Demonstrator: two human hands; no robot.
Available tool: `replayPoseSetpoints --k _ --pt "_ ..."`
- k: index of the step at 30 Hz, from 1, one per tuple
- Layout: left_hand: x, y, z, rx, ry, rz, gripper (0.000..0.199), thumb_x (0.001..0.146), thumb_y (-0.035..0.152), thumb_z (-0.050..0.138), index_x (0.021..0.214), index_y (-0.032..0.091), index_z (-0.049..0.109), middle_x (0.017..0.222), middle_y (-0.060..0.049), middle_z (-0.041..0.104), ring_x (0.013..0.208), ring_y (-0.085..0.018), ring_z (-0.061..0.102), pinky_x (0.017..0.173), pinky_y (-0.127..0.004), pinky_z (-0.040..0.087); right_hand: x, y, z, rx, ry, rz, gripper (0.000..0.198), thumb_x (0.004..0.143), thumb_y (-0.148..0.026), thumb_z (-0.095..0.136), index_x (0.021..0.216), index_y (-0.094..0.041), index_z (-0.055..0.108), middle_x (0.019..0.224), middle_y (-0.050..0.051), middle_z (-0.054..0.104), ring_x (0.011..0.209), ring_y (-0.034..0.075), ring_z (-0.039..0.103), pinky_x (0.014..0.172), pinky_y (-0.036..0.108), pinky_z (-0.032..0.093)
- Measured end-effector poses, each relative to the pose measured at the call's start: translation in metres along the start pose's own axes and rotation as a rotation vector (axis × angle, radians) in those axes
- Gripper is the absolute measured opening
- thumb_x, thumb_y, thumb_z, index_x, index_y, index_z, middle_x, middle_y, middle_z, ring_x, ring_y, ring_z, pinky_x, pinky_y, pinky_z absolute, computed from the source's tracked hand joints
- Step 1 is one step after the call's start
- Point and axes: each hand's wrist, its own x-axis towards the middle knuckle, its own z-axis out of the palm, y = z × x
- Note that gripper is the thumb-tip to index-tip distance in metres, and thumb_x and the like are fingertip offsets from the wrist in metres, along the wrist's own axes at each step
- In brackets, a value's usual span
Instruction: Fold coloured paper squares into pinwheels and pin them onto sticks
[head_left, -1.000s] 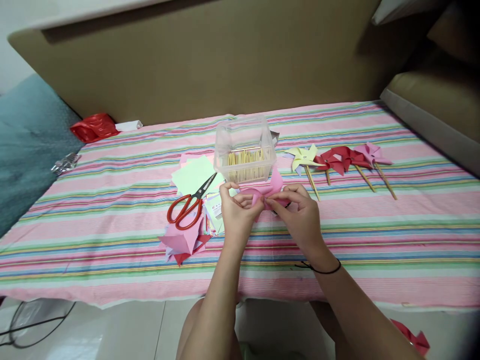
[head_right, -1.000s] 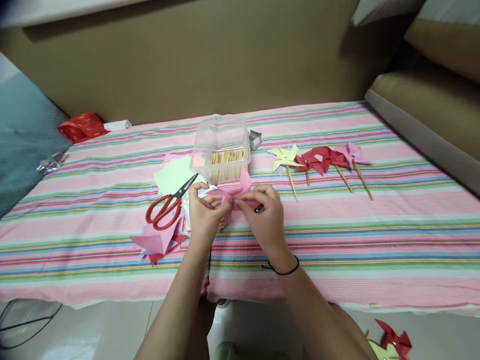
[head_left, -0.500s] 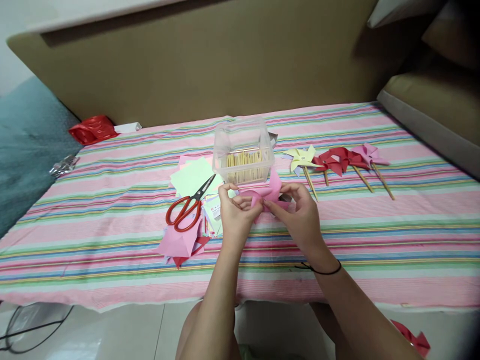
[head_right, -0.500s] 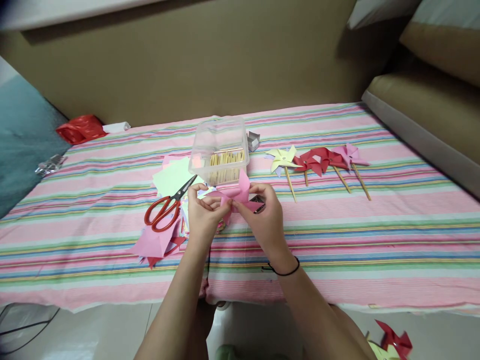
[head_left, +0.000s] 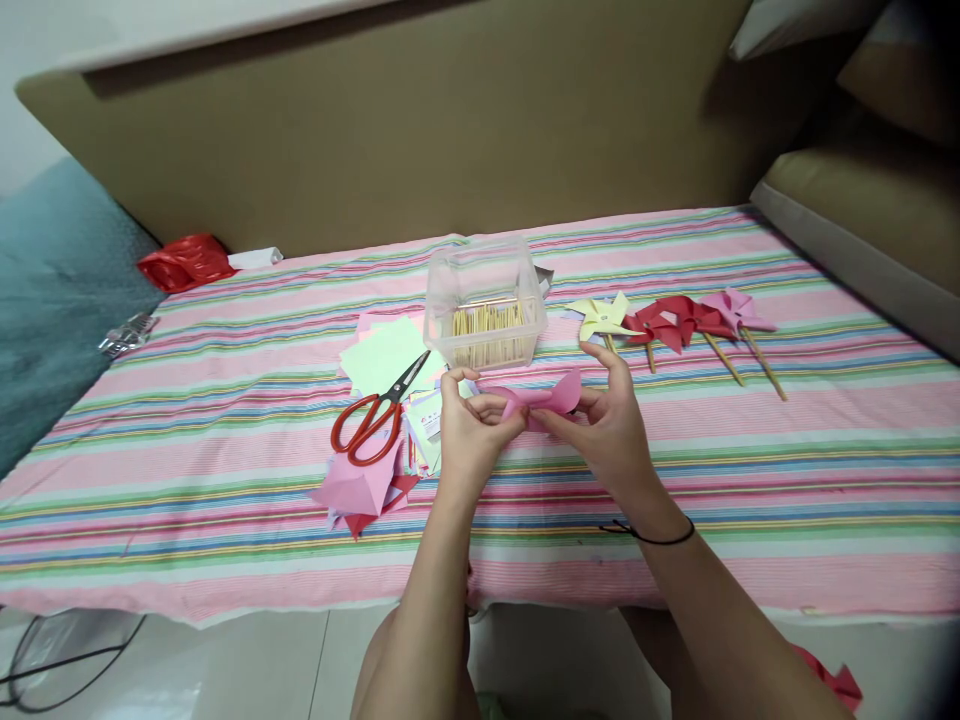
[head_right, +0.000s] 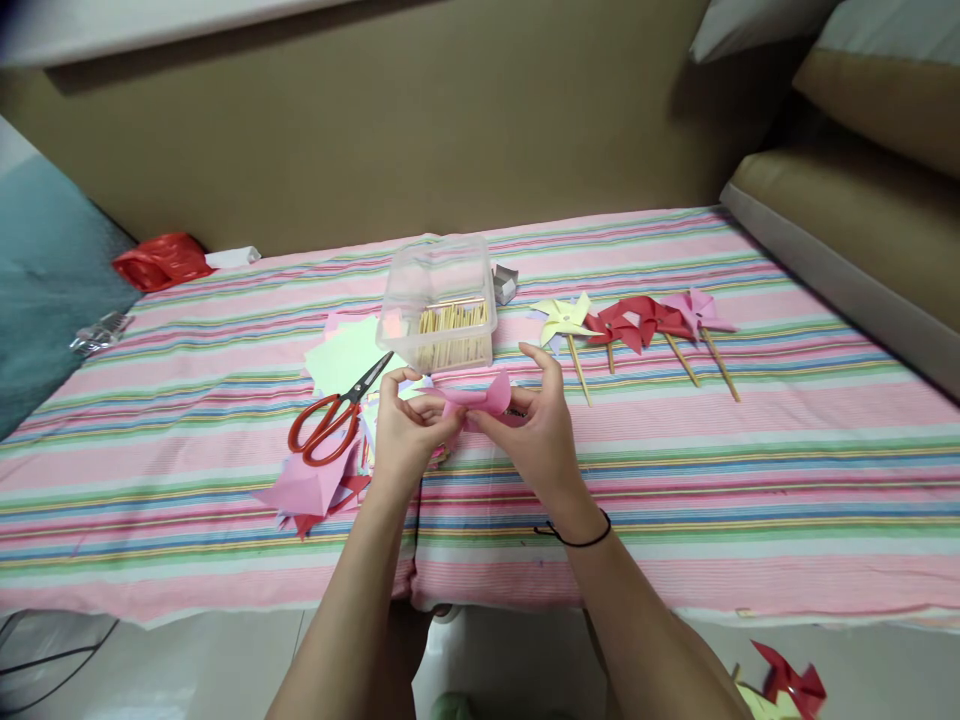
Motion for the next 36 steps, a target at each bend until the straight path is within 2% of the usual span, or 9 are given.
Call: replayPoseSetpoints --k 7,15,21,32,36 --pt "0.0013 0.0008 -0.0005 -0.026 0.013 -0.009 0.057 0.058 0.012 0.071 0.095 0.024 0.030 0.057 0.009 0.064 0.044 -0.006 0.055 0.048 -0.014 0.041 0.0012 0.0022 -0.0011 -0.002 -0.053 -0.016 0.085 0.063 -0.033 0.081 0.130 -0.026 0.031 0.078 -0.001 0.071 0.077 0.022 0.071 0.069 0.038 0.058" --pt "0.0016 0.0006 -0.0015 -0.037 0.024 -0.011 0.058 0.055 0.010 0.072 0.096 0.024 0.032 0.057 0.011 0.060 0.042 -0.004 0.050 0.047 -0.013 0.038 0.0014 0.0012 -0.0011 0.001 -0.030 0.009 0.081 0.062 -0.032 0.081 0.127 -0.025 0.034 0.067 -0.005 0.069 0.070 0.021 0.070 0.067 0.037 0.058" --pt "0.0003 0.0011 -0.0018 -0.050 0.005 -0.018 0.056 0.055 0.007 0.068 0.094 0.024 0.032 0.059 0.009 0.064 0.042 -0.005 0.050 0.048 -0.015 0.038 0.0015 0.0028 -0.0034 -0.044 -0.026 -0.010 0.077 0.064 -0.036 0.080 0.126 -0.026 0.035 0.070 -0.003 0.070 0.068 0.021 0.070 0.067 0.037 0.058" --pt "-0.0004 -0.0001 -0.0013 -0.044 -0.005 -0.007 0.054 0.056 0.005 0.066 0.093 0.024 0.032 0.057 0.011 0.062 0.042 -0.003 0.048 0.049 -0.014 0.039 0.0018 0.0036 -0.0044 -0.083 0.007 -0.012 0.067 0.063 -0.036 0.081 0.117 -0.027 0.043 0.071 -0.001 0.071 0.065 0.021 0.069 0.057 0.033 0.056" --pt "0.0004 -0.0025 -0.0009 -0.048 -0.015 -0.005 0.055 0.057 0.007 0.069 0.094 0.024 0.032 0.059 0.009 0.064 0.045 -0.005 0.052 0.051 -0.015 0.042 0.0022 0.0046 -0.0055 -0.100 0.023 -0.022 0.066 0.062 -0.035 0.081 0.115 -0.027 0.044 0.063 -0.004 0.067 0.058 0.019 0.066 0.053 0.031 0.054"
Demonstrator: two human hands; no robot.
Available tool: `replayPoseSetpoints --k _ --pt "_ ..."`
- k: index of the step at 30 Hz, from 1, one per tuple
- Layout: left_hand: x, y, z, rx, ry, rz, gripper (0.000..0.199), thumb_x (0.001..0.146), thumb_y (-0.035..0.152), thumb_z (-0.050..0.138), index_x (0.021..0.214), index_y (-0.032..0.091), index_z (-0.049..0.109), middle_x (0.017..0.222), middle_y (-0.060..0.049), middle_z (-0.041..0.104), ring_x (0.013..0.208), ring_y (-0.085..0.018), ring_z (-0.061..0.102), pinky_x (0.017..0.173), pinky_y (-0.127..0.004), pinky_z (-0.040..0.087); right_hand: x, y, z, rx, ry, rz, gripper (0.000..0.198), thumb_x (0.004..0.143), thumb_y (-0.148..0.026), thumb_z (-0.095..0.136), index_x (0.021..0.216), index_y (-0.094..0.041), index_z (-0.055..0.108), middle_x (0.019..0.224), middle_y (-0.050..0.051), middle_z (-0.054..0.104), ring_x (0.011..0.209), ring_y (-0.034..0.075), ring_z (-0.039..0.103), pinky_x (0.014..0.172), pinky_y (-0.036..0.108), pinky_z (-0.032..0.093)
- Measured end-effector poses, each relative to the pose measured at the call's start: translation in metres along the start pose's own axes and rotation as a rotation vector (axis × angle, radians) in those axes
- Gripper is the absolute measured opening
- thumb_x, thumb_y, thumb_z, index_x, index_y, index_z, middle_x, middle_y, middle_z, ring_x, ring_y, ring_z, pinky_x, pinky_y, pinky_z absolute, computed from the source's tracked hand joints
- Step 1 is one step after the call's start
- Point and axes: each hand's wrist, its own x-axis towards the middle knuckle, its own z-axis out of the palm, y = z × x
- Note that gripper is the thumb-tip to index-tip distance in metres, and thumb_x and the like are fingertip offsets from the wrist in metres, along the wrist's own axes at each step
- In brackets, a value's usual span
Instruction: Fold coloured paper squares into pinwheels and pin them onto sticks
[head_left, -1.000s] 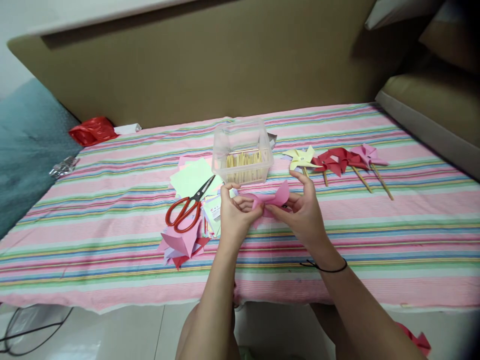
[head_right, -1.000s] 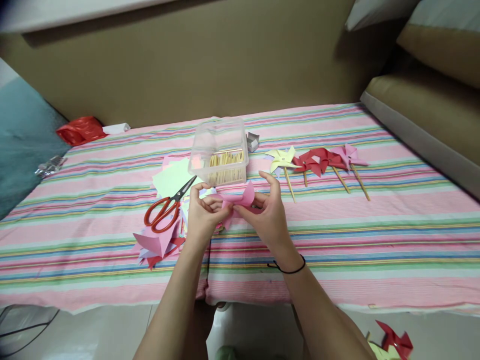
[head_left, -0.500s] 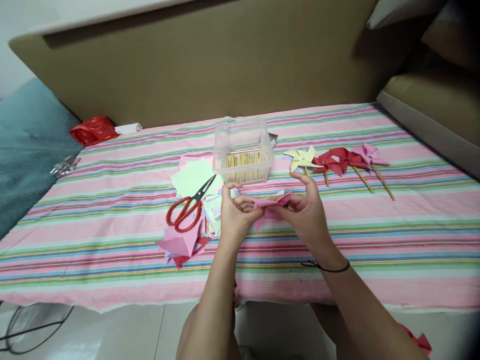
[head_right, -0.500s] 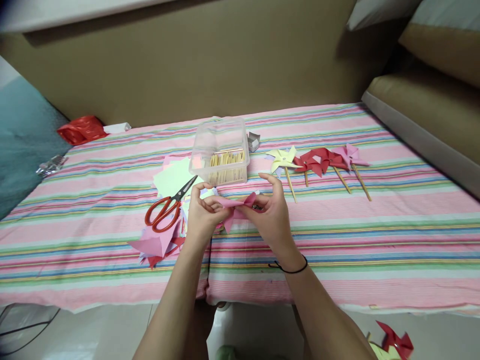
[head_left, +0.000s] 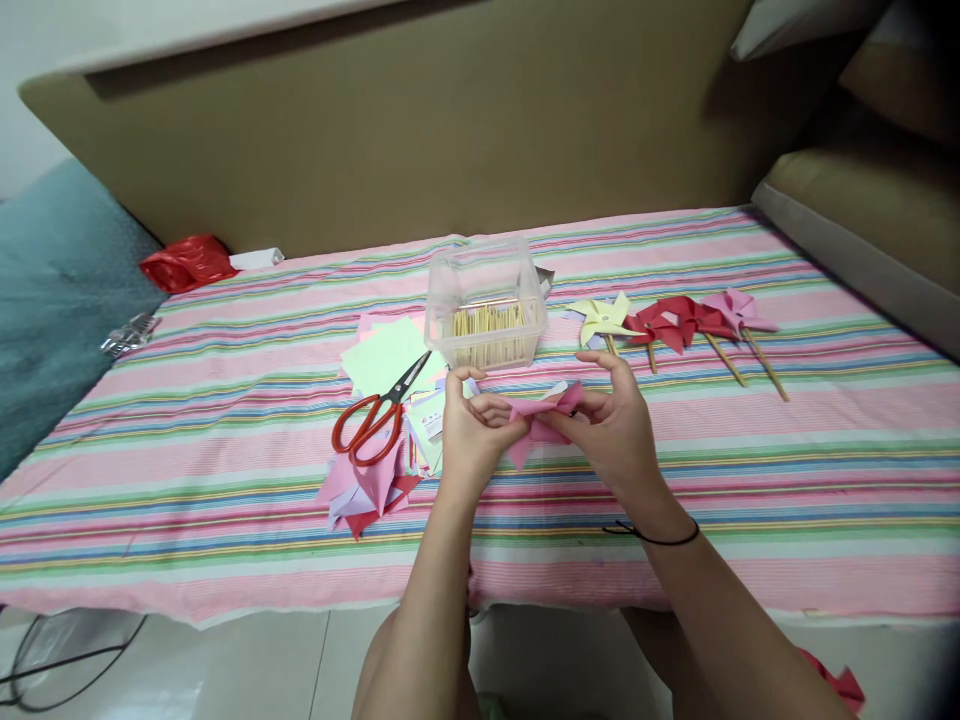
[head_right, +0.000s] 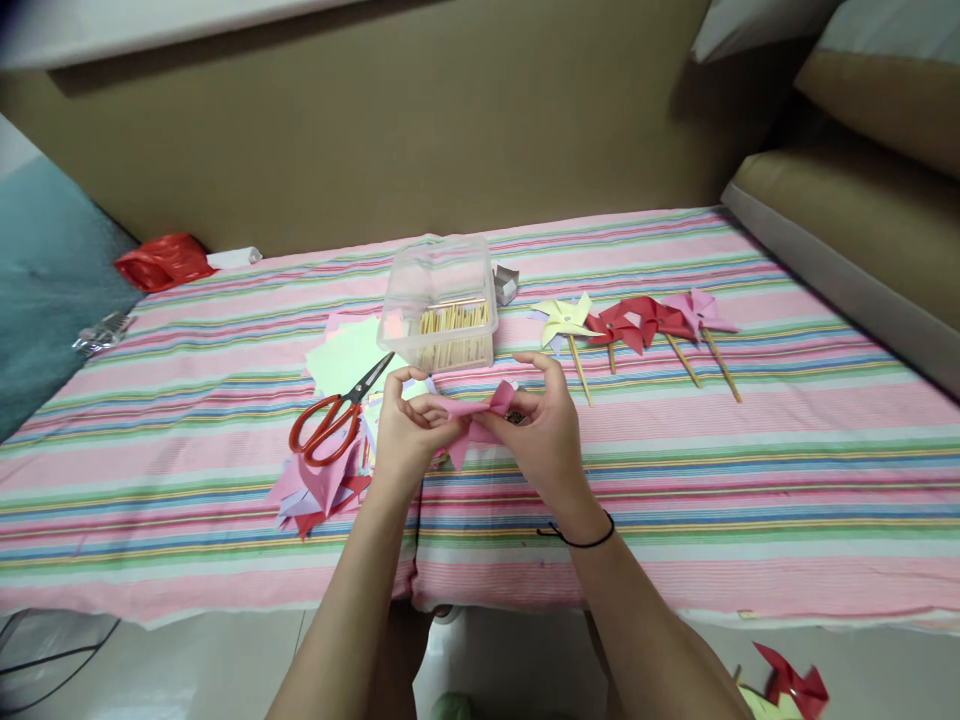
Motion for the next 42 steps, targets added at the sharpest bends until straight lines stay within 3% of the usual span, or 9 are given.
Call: replayPoseSetpoints --k 3,9,18,25,29,34,42 --pt "0.000 -0.002 0.001 -0.002 0.003 0.004 0.057 0.056 0.008 0.071 0.095 0.024 0.033 0.060 0.008 0.065 0.045 -0.006 0.054 0.050 -0.016 0.043 0.001 -0.001 -0.001 -0.005 -0.009 0.004 0.070 0.062 -0.035 0.082 0.119 -0.026 0.043 0.059 -0.006 0.064 0.057 0.018 0.064 0.056 0.031 0.054" --pt "0.000 0.001 0.001 0.021 0.029 -0.032 0.058 0.058 0.014 0.075 0.097 0.024 0.033 0.058 0.009 0.062 0.046 -0.005 0.054 0.051 -0.015 0.041 0.003 0.001 -0.003 0.054 -0.091 0.023 0.091 0.062 -0.040 0.081 0.135 -0.026 0.028 0.070 -0.003 0.068 0.068 0.020 0.068 0.068 0.037 0.057" --pt "0.003 -0.002 -0.003 -0.045 0.009 -0.027 0.056 0.062 0.024 0.076 0.101 0.023 0.036 0.062 0.007 0.063 0.050 -0.007 0.057 0.053 -0.016 0.043 0.005 0.004 -0.005 0.089 -0.102 0.098 0.095 0.060 -0.046 0.081 0.135 -0.025 0.028 0.064 -0.005 0.066 0.064 0.020 0.067 0.065 0.036 0.055" --pt "0.002 -0.004 -0.002 -0.029 -0.049 -0.033 0.072 0.056 0.021 0.082 0.109 0.024 0.035 0.068 0.004 0.067 0.059 -0.012 0.065 0.060 -0.022 0.049 0.005 0.006 -0.005 0.165 -0.131 0.156 0.090 0.061 -0.038 0.082 0.133 -0.025 0.029 0.066 -0.004 0.067 0.064 0.019 0.067 0.065 0.035 0.055" --pt "0.001 -0.001 -0.003 -0.056 0.015 -0.057 0.076 0.055 0.022 0.083 0.113 0.024 0.033 0.063 0.006 0.066 0.053 -0.011 0.062 0.056 -0.021 0.048 0.004 0.005 -0.006 0.193 -0.163 0.168 0.086 0.064 -0.036 0.081 0.133 -0.025 0.030 0.075 -0.001 0.071 0.071 0.019 0.068 0.067 0.034 0.055" --pt "0.005 0.003 -0.012 -0.212 0.191 -0.034 0.072 0.054 0.019 0.083 0.108 0.023 0.036 0.060 0.008 0.062 0.051 -0.009 0.060 0.057 -0.020 0.046 0.006 0.001 -0.012 0.180 -0.092 0.105 0.074 0.069 -0.037 0.078 0.130 -0.025 0.036 0.100 0.006 0.073 0.095 0.021 0.068 0.087 0.040 0.052" --pt "0.012 0.015 -0.046 -0.475 0.361 -0.015 0.065 0.050 0.017 0.085 0.099 0.022 0.043 0.068 0.008 0.059 0.059 -0.007 0.062 0.056 -0.015 0.046 0.007 -0.006 -0.011 0.096 -0.031 0.031 0.050 0.074 -0.037 0.075 0.116 -0.026 0.050 0.099 0.006 0.073 0.092 0.022 0.069 0.089 0.042 0.051"
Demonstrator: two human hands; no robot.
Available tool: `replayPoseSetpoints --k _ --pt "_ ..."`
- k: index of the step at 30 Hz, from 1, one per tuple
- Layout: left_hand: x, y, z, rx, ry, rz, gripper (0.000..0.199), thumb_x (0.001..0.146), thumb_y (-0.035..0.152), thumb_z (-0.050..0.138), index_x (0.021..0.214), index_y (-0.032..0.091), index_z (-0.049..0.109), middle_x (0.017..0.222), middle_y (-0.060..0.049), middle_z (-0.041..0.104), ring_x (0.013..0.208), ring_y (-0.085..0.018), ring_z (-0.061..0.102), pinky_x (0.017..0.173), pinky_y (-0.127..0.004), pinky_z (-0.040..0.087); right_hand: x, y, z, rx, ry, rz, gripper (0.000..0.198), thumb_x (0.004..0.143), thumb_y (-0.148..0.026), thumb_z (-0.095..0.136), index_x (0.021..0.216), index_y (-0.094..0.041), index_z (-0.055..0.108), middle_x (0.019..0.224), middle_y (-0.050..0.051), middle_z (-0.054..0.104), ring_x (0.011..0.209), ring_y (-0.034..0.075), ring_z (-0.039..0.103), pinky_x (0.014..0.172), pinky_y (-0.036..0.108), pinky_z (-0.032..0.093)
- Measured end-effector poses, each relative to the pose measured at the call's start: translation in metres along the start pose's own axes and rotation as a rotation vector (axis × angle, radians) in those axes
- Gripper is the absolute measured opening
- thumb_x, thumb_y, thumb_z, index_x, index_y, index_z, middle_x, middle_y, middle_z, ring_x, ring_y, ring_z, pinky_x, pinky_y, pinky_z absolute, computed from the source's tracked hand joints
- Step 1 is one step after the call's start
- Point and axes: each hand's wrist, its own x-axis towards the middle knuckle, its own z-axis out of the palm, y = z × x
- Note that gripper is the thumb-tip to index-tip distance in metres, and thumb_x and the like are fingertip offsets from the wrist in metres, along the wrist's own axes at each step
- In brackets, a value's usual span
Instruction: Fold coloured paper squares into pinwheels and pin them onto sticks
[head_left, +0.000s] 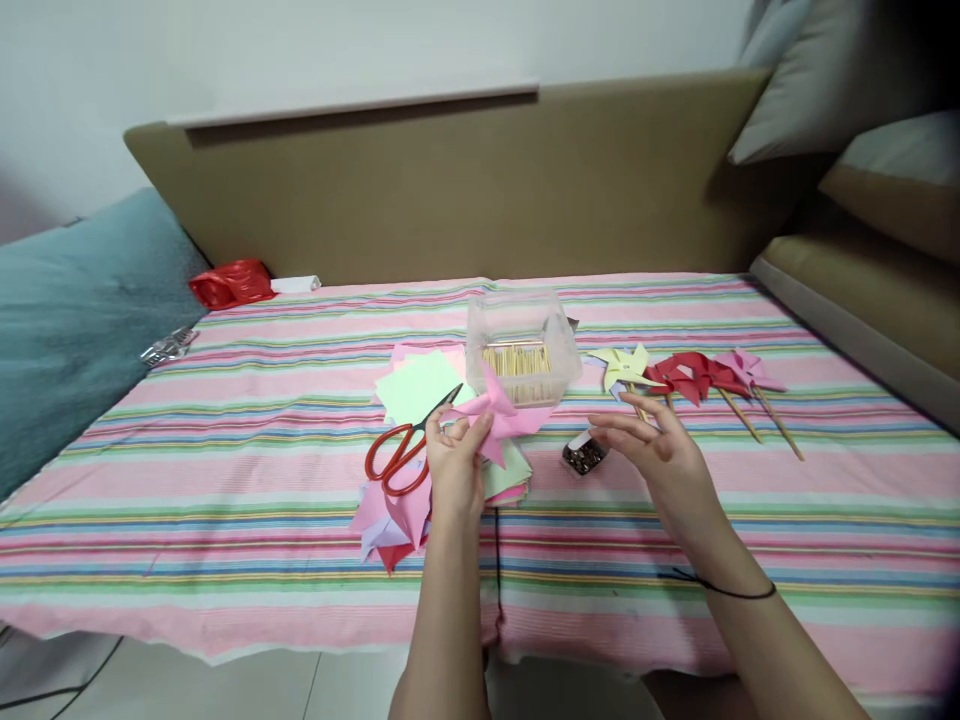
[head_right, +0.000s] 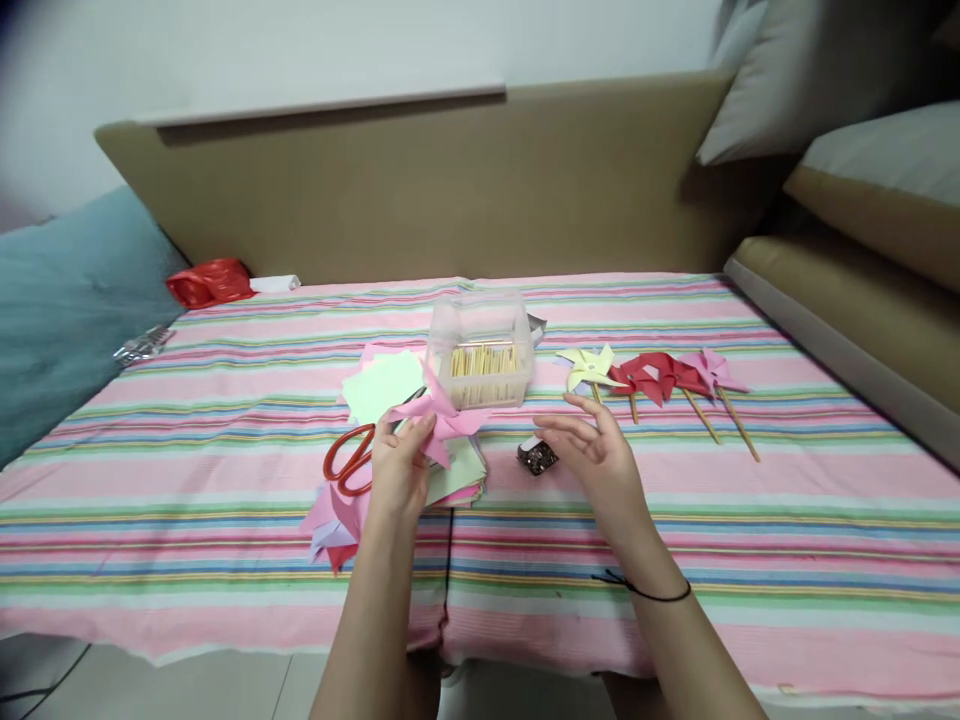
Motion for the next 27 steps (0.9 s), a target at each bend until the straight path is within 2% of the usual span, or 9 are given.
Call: replayPoseSetpoints --k 6,8,10,12,16,18,20,22,27 --pt "0.002 0.020 -0.016 -0.086 0.074 0.024 0.068 0.050 0.011 0.084 0.103 0.024 0.044 0.071 0.008 0.058 0.060 -0.006 0.061 0.059 -0.015 0.048 0.027 -0.024 0.021 -0.165 -0.015 -0.156 0.024 0.076 -0.041 0.070 0.088 -0.021 0.065 0.087 0.006 0.072 0.082 0.021 0.068 0.081 0.039 0.054" --pt "0.002 0.023 -0.020 -0.081 0.063 0.012 0.067 0.051 0.012 0.084 0.104 0.024 0.044 0.071 0.008 0.057 0.059 -0.006 0.061 0.057 -0.014 0.047 0.049 -0.036 0.033 -0.298 -0.077 -0.215 0.022 0.079 -0.041 0.066 0.079 -0.019 0.065 0.080 0.006 0.071 0.074 0.019 0.067 0.074 0.035 0.055" --pt "0.001 0.023 -0.024 -0.087 0.067 0.016 0.065 0.053 0.013 0.084 0.105 0.023 0.045 0.066 0.010 0.053 0.059 -0.005 0.060 0.059 -0.014 0.047 0.076 -0.046 0.047 -0.469 -0.177 -0.214 0.022 0.083 -0.039 0.059 0.079 -0.017 0.064 0.078 0.006 0.070 0.071 0.018 0.067 0.068 0.032 0.055" --pt "0.001 0.023 -0.026 -0.091 0.077 0.005 0.065 0.054 0.012 0.083 0.107 0.023 0.046 0.059 0.012 0.045 0.057 -0.005 0.058 0.062 -0.015 0.047 0.106 -0.049 0.064 -0.804 -0.306 -0.144 0.020 0.089 -0.030 0.050 0.085 -0.015 0.063 0.086 0.007 0.070 0.076 0.016 0.067 0.069 0.027 0.053" --pt "0.000 0.022 -0.028 -0.092 0.051 -0.018 0.063 0.055 0.014 0.083 0.107 0.023 0.048 0.054 0.013 0.036 0.055 -0.004 0.056 0.064 -0.015 0.047 0.155 -0.032 0.098 -1.017 -0.448 0.024 0.011 0.083 -0.017 0.058 0.077 -0.011 0.066 0.076 0.008 0.069 0.074 0.017 0.066 0.068 0.026 0.052" --pt "-0.001 0.023 -0.027 -0.092 0.027 -0.030 0.062 0.055 0.017 0.084 0.106 0.023 0.049 0.056 0.012 0.041 0.057 -0.006 0.058 0.061 -0.015 0.047 0.171 -0.018 0.111 -1.101 -0.513 0.130 0.013 0.085 -0.022 0.061 0.087 -0.010 0.067 0.087 0.008 0.068 0.079 0.017 0.065 0.071 0.030 0.053" --pt "-0.001 0.024 -0.028 -0.092 0.015 -0.040 0.062 0.056 0.018 0.084 0.106 0.022 0.049 0.060 0.011 0.046 0.058 -0.006 0.059 0.060 -0.016 0.047 0.180 -0.005 0.121 -1.163 -0.562 0.221 0.026 0.089 -0.030 0.059 0.108 -0.013 0.061 0.107 0.008 0.064 0.091 0.018 0.063 0.078 0.036 0.054" --pt "-0.001 0.025 -0.029 -0.096 0.020 -0.042 0.061 0.057 0.019 0.084 0.106 0.023 0.049 0.061 0.010 0.048 0.059 -0.007 0.060 0.060 -0.016 0.047 0.187 0.006 0.129 -1.212 -0.592 0.290 0.032 0.091 -0.033 0.056 0.118 -0.016 0.057 0.119 0.009 0.059 0.099 0.020 0.061 0.082 0.040 0.053" --pt "0.000 0.029 -0.035 -0.099 0.040 -0.045 0.063 0.058 0.018 0.083 0.109 0.024 0.047 0.066 0.009 0.056 0.061 -0.006 0.062 0.062 -0.015 0.049 0.198 0.022 0.144 -1.321 -0.630 0.446 0.035 0.090 -0.033 0.058 0.120 -0.015 0.055 0.119 0.010 0.058 0.100 0.021 0.061 0.084 0.041 0.052"
